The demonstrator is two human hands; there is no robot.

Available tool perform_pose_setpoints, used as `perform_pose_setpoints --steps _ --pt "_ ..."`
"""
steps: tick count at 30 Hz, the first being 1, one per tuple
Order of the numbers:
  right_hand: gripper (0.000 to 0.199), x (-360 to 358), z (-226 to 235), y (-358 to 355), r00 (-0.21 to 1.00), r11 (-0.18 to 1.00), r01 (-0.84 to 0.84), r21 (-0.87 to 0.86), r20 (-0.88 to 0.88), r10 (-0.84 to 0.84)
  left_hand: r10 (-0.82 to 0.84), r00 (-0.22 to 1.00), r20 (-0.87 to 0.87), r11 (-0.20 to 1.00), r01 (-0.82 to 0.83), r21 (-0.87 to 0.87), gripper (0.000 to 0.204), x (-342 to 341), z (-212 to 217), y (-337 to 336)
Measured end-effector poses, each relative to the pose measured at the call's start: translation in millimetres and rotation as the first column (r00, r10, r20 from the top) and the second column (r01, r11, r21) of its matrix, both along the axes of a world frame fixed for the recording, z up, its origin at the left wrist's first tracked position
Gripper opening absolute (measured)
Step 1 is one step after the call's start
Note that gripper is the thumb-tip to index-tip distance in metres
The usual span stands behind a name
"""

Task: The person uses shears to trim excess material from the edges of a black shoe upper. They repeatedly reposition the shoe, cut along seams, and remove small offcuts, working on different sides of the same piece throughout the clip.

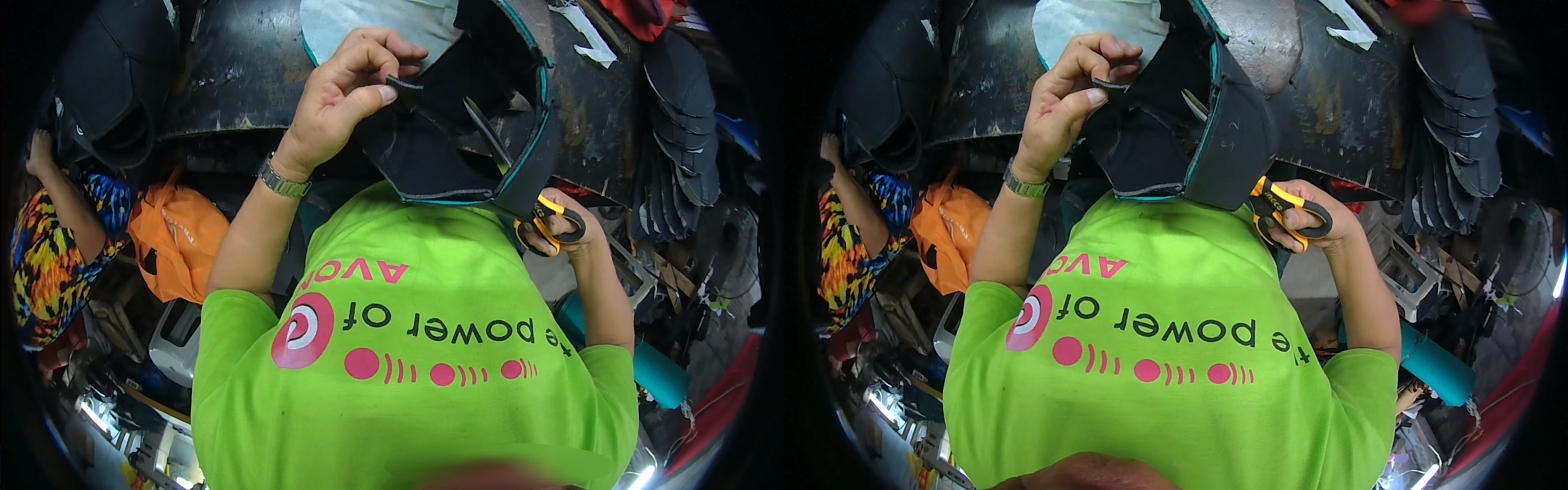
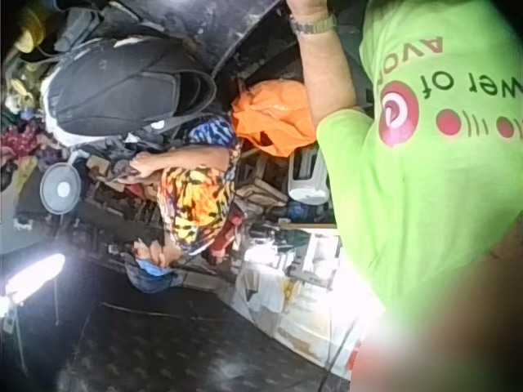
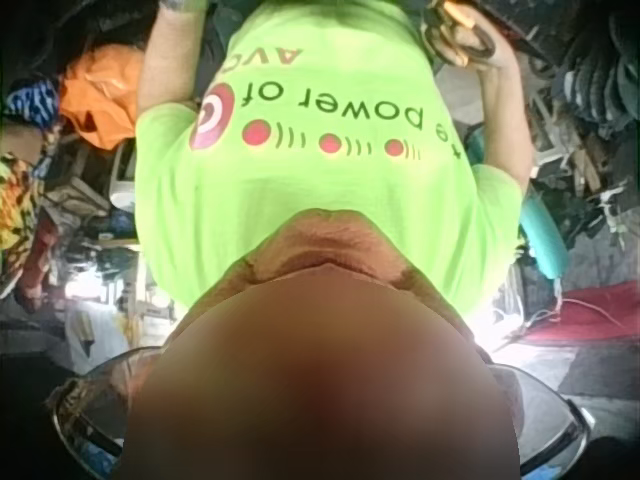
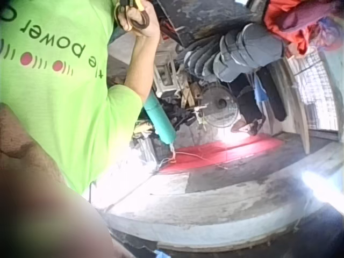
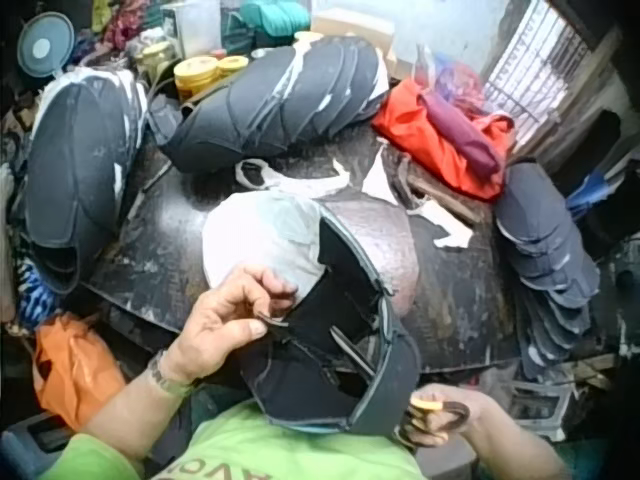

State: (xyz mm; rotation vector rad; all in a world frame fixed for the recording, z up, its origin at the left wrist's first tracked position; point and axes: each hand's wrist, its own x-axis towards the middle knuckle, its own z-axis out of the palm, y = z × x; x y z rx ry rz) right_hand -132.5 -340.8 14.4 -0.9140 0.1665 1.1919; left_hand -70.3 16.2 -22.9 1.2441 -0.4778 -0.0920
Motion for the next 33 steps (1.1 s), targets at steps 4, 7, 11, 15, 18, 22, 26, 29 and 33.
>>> perform_pose_setpoints --steps 4,7,11,15,18,22,26,29,33 --pt "0.071 -6 3 -6 0.999 0.995 -0.019 -0.094 0.03 0.022 0.108 0.994 0.008 0.994 -0.108 -0.034 0.016 -7 0 -12" --pt "0.069 -7 5 -7 0.997 0.985 0.024 -0.174 0.078 -0.01 0.303 0.95 -0.079 0.952 -0.306 -0.029 0.017 -20 1 -31" --pt "0.063 -6 11 -8 0.983 0.96 0.134 -0.245 0.153 -0.099 0.469 0.878 -0.099 0.88 -0.474 -0.037 0.014 -26 1 -56" --pt "0.059 -12 16 -8 0.961 0.919 0.247 -0.306 0.196 -0.193 0.419 0.891 -0.174 0.895 -0.438 -0.087 0.028 -16 10 -60" --pt "0.048 -18 21 -6 0.943 0.886 0.315 -0.341 0.219 -0.251 0.347 0.93 -0.122 0.937 -0.338 0.091 0.043 -4 27 -47" --pt "0.033 -26 29 7 0.871 0.783 0.471 -0.406 0.353 -0.341 0.026 0.988 0.154 0.795 -0.114 0.595 0.057 26 53 -14" --pt "0.035 -35 41 26 0.729 0.67 0.612 -0.419 0.627 -0.274 -0.413 0.82 0.396 0.494 -0.164 0.854 0.051 59 65 -8" --pt "0.036 -39 52 38 0.669 0.757 0.535 -0.376 0.736 -0.106 -0.577 0.783 0.232 0.379 0.005 0.926 0.042 73 70 -12" --pt "0.031 -36 53 51 0.686 0.783 0.336 -0.523 0.706 0.178 -0.592 0.772 0.232 0.413 0.044 0.91 0.033 75 72 -17"
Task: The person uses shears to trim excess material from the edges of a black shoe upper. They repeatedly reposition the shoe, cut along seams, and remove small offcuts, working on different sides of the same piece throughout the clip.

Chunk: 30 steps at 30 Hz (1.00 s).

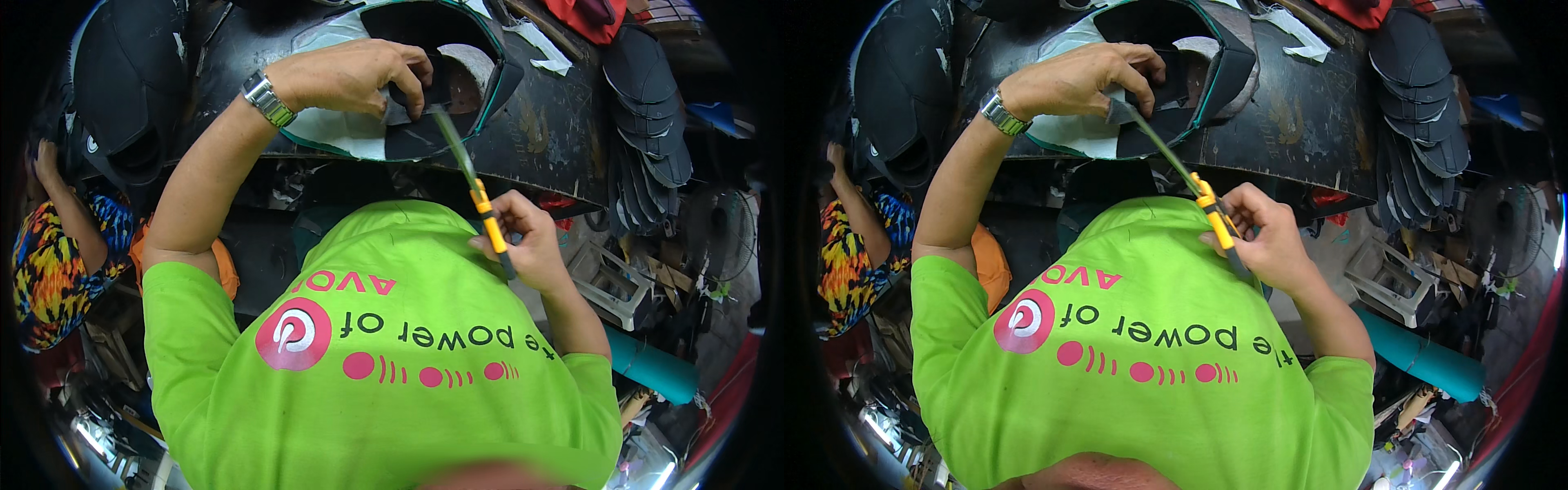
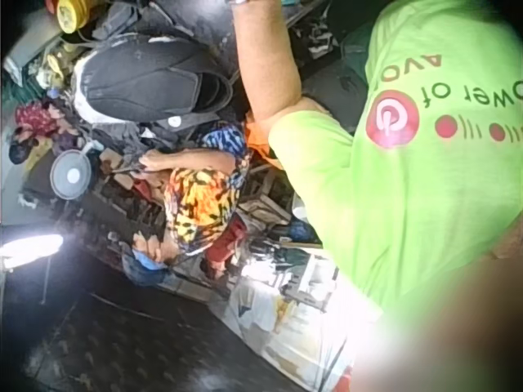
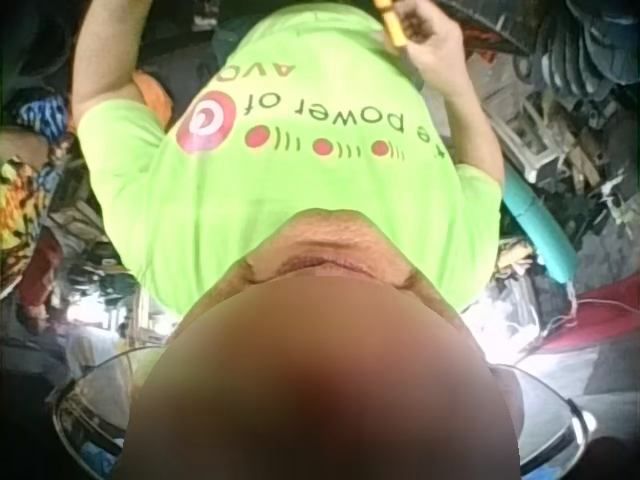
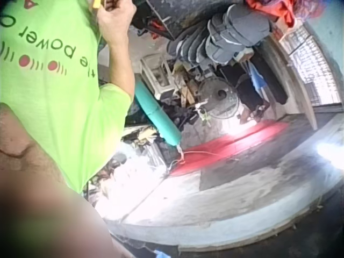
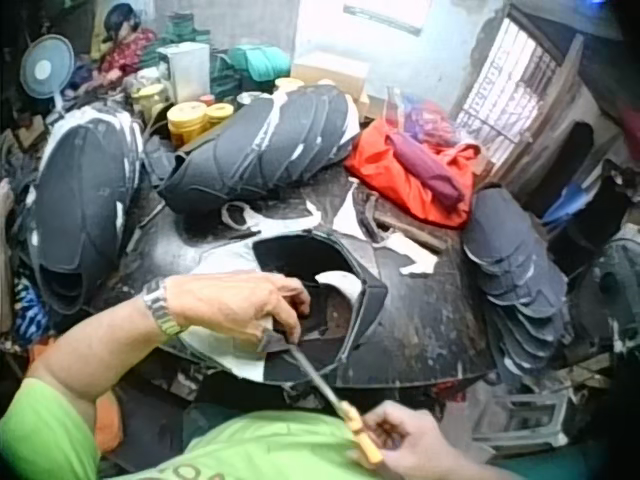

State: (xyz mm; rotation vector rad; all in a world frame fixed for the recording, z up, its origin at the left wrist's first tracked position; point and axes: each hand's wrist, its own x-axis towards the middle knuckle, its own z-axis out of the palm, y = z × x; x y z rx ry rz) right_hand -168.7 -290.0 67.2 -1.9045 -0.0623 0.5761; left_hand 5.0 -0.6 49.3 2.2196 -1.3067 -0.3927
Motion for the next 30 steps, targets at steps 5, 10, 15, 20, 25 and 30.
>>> perform_pose_setpoints --steps 5,10,15,20,25,30 --pt "0.029 13 -7 2 0.995 0.976 0.1 -0.193 0.014 -0.099 0.124 0.987 -0.101 0.99 -0.13 -0.055 0.022 -12 -2 -1" --pt "0.03 37 0 -15 0.977 0.85 0.145 -0.505 0.211 -0.041 0.105 0.99 0.097 0.989 -0.095 -0.11 0.021 -19 -6 -13" --pt "0.031 47 18 -23 0.85 0.62 0.23 -0.75 0.465 0.248 0.185 0.983 -0.019 0.955 -0.184 -0.234 0.021 -18 -15 -18" --pt "0.038 57 52 -32 0.804 0.399 0.185 -0.898 0.372 0.463 0.251 0.957 -0.149 0.902 -0.286 -0.324 0.023 -19 -29 -13" --pt "0.042 68 73 -23 0.737 0.239 0.142 -0.961 0.263 0.622 0.297 0.892 -0.34 0.821 -0.42 -0.387 0.021 -17 -36 -12" --pt "0.042 77 92 -7 0.676 0.168 0.128 -0.977 0.21 0.706 0.263 0.857 -0.444 0.783 -0.458 -0.42 0.02 -14 -37 -8"
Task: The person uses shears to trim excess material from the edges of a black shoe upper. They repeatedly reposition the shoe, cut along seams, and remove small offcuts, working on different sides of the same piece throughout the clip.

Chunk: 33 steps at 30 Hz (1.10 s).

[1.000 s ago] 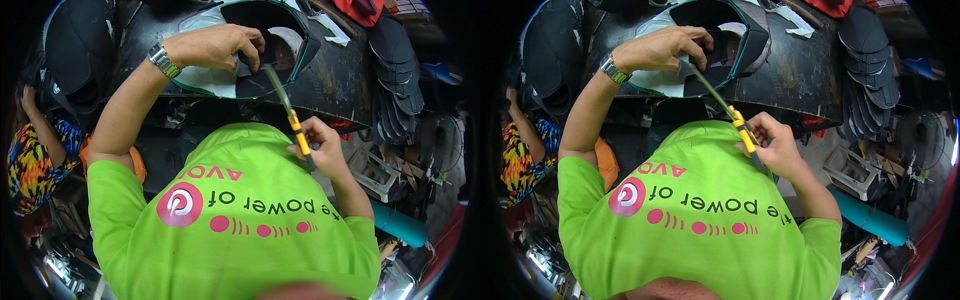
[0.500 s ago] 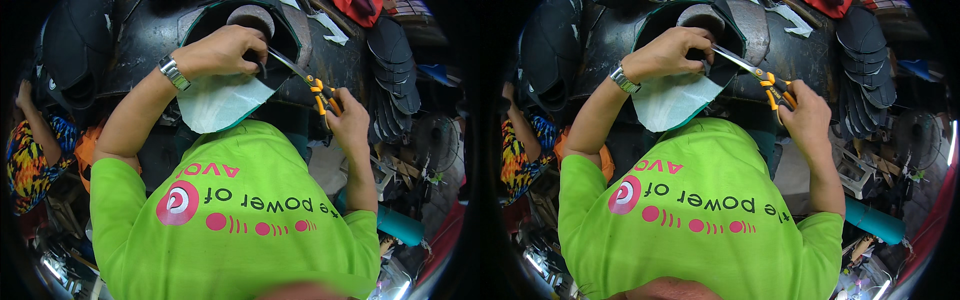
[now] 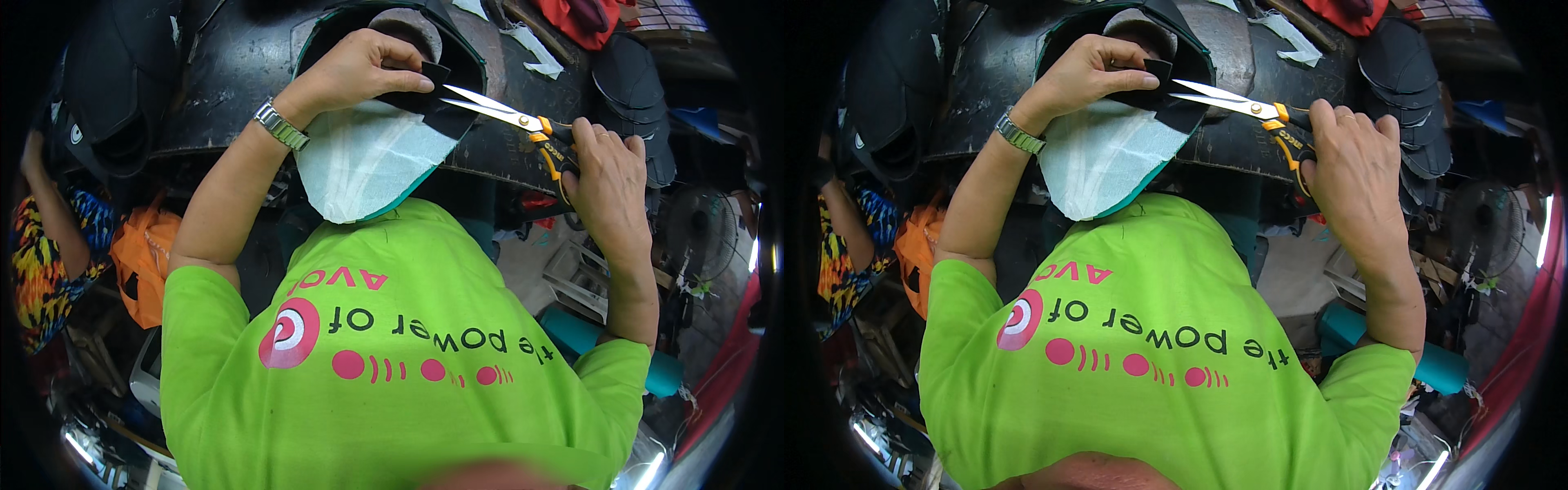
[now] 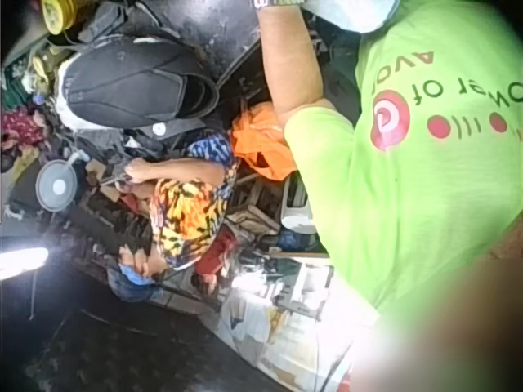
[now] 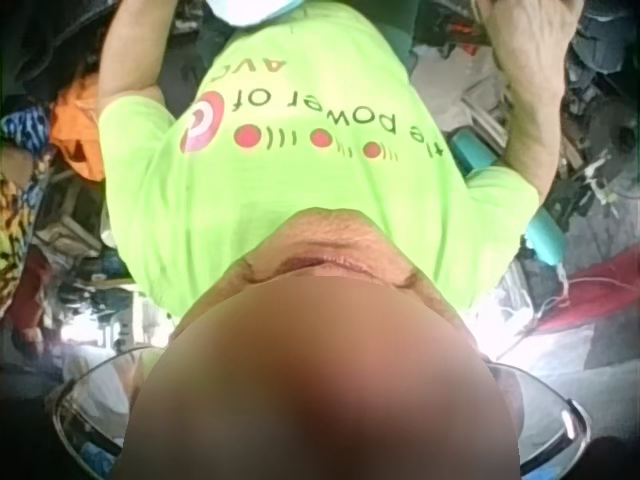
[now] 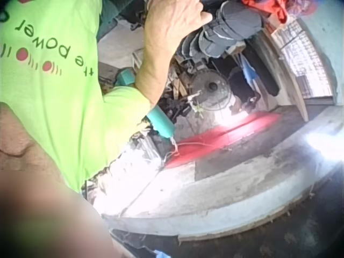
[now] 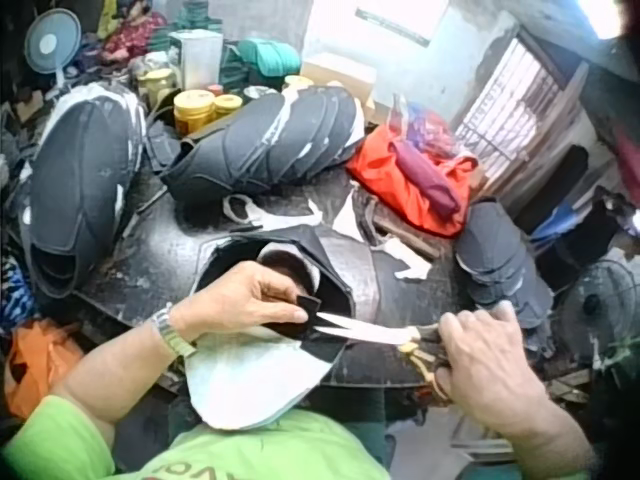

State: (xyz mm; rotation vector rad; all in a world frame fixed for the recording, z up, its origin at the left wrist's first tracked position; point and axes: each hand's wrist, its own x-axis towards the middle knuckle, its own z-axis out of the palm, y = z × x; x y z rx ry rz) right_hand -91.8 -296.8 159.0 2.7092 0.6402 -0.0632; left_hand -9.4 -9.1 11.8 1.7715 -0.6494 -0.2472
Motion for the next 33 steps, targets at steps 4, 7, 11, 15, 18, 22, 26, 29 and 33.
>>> perform_pose_setpoints --steps 4,7,11,15,18,22,26,29,33 --pt "0.04 4 1 16 0.998 0.999 -0.033 -0.025 -0.048 0.032 -0.045 0.998 -0.039 0.999 0.045 -0.013 0.017 3 0 4" --pt "0.04 4 0 26 0.998 0.997 -0.036 -0.065 -0.056 0.032 -0.057 0.997 -0.054 0.997 0.054 -0.056 0.016 3 -1 4" --pt "0.039 7 2 29 0.996 0.995 -0.051 -0.085 -0.081 0.044 -0.093 0.993 -0.075 0.986 0.082 -0.145 0.015 3 -5 6" --pt "0.037 10 1 27 0.992 0.987 -0.059 -0.147 -0.115 0.042 -0.106 0.989 -0.1 0.976 0.085 -0.2 0.014 3 -9 6" --pt "0.026 15 -1 24 0.988 0.987 -0.115 -0.111 -0.112 0.103 -0.11 0.988 -0.11 0.966 0.079 -0.248 0.014 2 -10 5" --pt "0.023 18 -4 19 0.986 0.986 -0.129 -0.111 -0.123 0.115 -0.089 0.995 -0.054 0.983 0.079 -0.168 0.014 3 -8 5" --pt "0.026 18 -10 10 0.983 0.992 -0.122 0.04 -0.135 0.126 -0.015 0.997 -0.077 0.98 -0.001 -0.201 0.017 3 -7 4" --pt "0.028 15 -20 -3 0.987 0.982 -0.015 0.19 -0.151 0.044 0.008 0.999 -0.031 0.963 -0.016 -0.268 0.018 0 -1 8" --pt "0.031 8 -47 -32 0.973 0.714 0.215 0.667 -0.214 -0.093 -0.029 0.987 0.156 0.877 0.099 -0.47 0.025 -20 20 16"
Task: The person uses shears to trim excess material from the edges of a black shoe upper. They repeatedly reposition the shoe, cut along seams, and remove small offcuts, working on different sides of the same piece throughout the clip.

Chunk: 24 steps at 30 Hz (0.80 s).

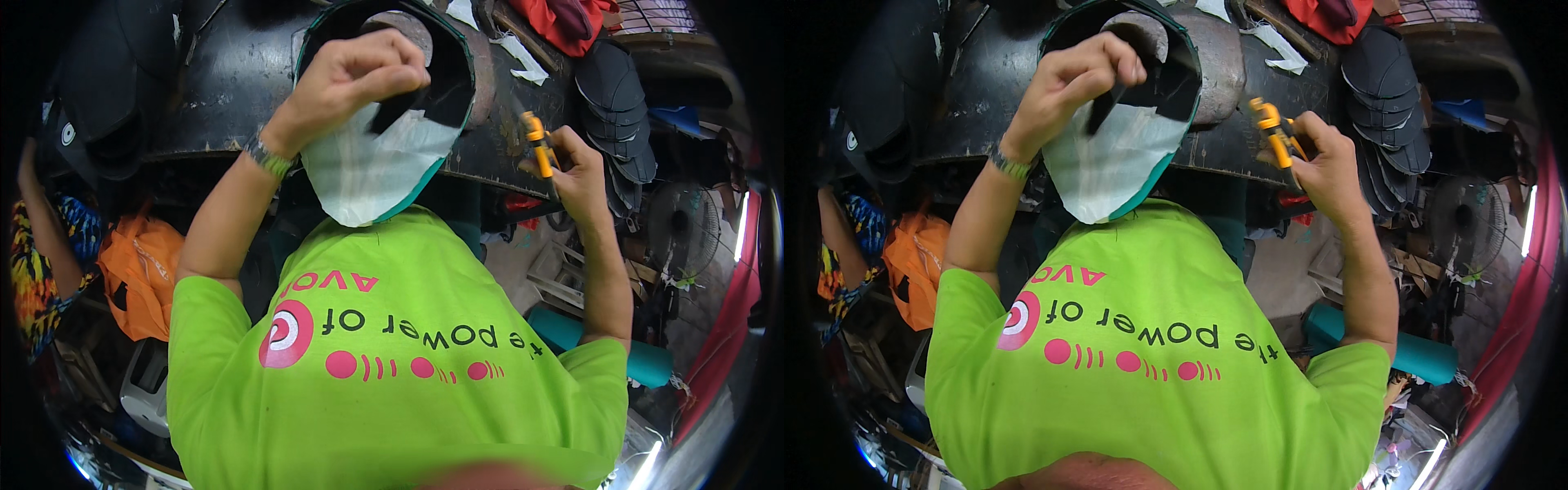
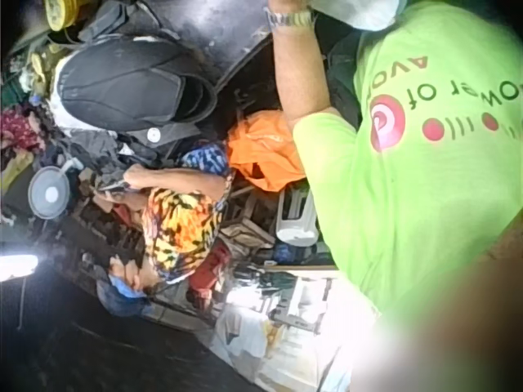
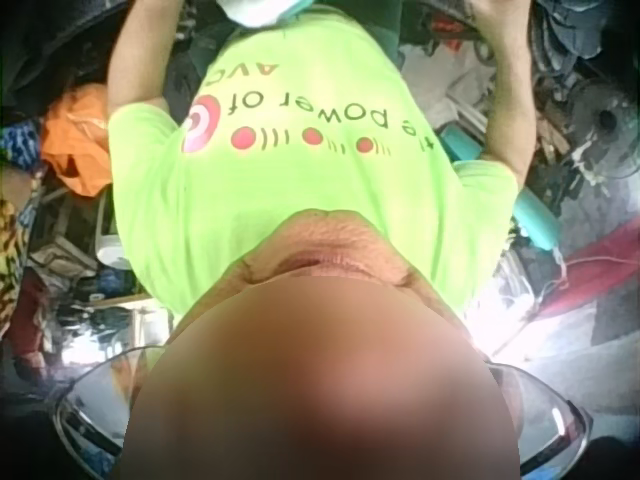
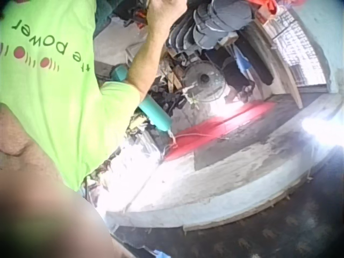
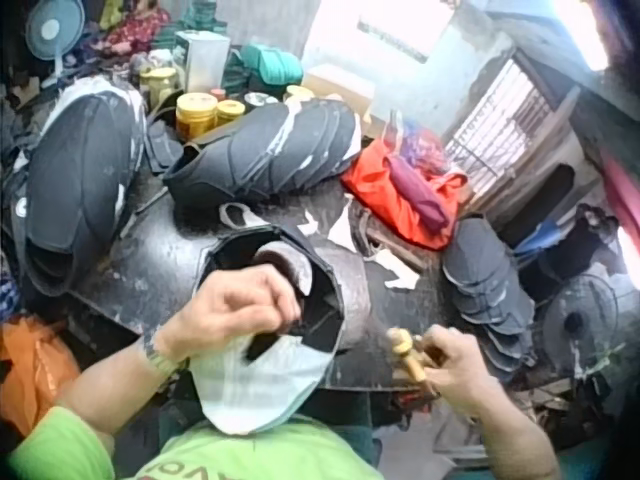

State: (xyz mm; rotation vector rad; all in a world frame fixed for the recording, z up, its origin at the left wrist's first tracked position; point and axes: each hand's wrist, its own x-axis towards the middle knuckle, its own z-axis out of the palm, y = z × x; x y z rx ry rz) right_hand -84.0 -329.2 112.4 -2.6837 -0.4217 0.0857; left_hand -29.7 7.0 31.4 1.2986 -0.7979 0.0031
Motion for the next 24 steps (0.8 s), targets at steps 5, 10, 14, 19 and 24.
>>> perform_pose_setpoints --steps 5,10,14,19,24 --pt "0.026 5 -60 -35 0.91 0.777 0.413 0.475 -0.238 -0.339 -0.356 0.932 0.059 0.864 0.305 0.401 0.017 -59 25 -13" --pt "0.025 24 -112 -33 0.857 0.543 0.429 0.721 -0.135 -0.498 -0.076 0.944 0.322 0.848 -0.109 0.519 0.048 -95 20 -51" --pt "0.025 43 -128 -19 0.826 0.431 0.367 0.824 -0.075 -0.558 0.292 0.833 0.47 0.544 -0.549 0.635 0.092 -95 1 -65" --pt "0.026 42 -127 -19 0.829 0.423 0.37 0.827 -0.088 -0.552 0.236 0.882 0.407 0.331 -0.467 0.82 0.087 -95 -12 -66" --pt "0.027 40 -130 -21 0.844 0.44 0.356 0.824 -0.082 -0.53 0.289 0.932 0.22 0.581 -0.353 0.733 0.056 -91 29 -37"
